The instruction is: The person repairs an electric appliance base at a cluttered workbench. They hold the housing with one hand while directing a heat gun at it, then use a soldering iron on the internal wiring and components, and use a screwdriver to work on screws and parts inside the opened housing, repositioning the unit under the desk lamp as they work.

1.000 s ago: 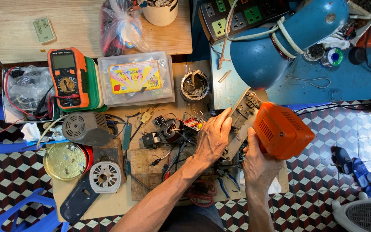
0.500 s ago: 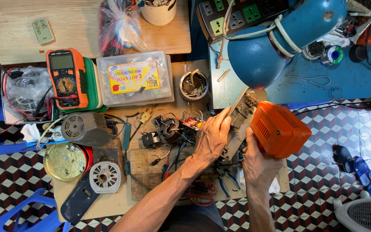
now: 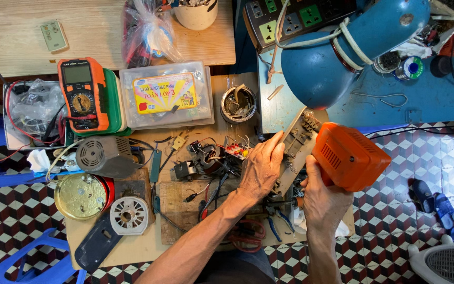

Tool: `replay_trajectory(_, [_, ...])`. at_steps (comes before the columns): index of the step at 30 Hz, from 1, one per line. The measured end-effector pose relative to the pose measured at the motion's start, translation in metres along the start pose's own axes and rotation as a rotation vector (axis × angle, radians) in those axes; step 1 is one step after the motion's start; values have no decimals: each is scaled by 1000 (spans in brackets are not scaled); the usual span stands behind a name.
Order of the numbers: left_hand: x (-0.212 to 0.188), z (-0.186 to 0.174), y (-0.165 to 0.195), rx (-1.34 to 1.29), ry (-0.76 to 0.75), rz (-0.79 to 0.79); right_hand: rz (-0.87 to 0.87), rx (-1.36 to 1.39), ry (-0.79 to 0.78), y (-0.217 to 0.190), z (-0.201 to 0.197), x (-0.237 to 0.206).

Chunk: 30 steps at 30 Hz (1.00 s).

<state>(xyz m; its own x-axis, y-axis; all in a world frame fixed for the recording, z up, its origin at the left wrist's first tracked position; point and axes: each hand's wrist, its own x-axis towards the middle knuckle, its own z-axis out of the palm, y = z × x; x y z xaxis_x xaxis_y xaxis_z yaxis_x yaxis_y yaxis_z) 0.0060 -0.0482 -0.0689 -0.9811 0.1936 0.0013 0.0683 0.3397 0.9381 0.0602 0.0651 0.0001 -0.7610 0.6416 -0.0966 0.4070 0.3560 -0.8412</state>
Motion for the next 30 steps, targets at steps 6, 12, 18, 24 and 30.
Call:
replay_trajectory(6, [1, 1, -1, 5, 0, -14, 86, 29, 11, -10, -1, -2])
replay_trajectory(12, [0, 2, -1, 0, 2, -9, -20, 64, 9, 1, 1, 0])
replay_trajectory(18, [-1, 1, 0, -6, 2, -15, -107, -18, -6, 14, -1, -2])
replay_trajectory(24, [0, 0, 0, 1, 0, -8, -76, -32, 21, 17, 0, -1])
replay_trajectory(30, [0, -1, 1, -12, 6, -18, -10, -7, 3, 13, -1, -3])
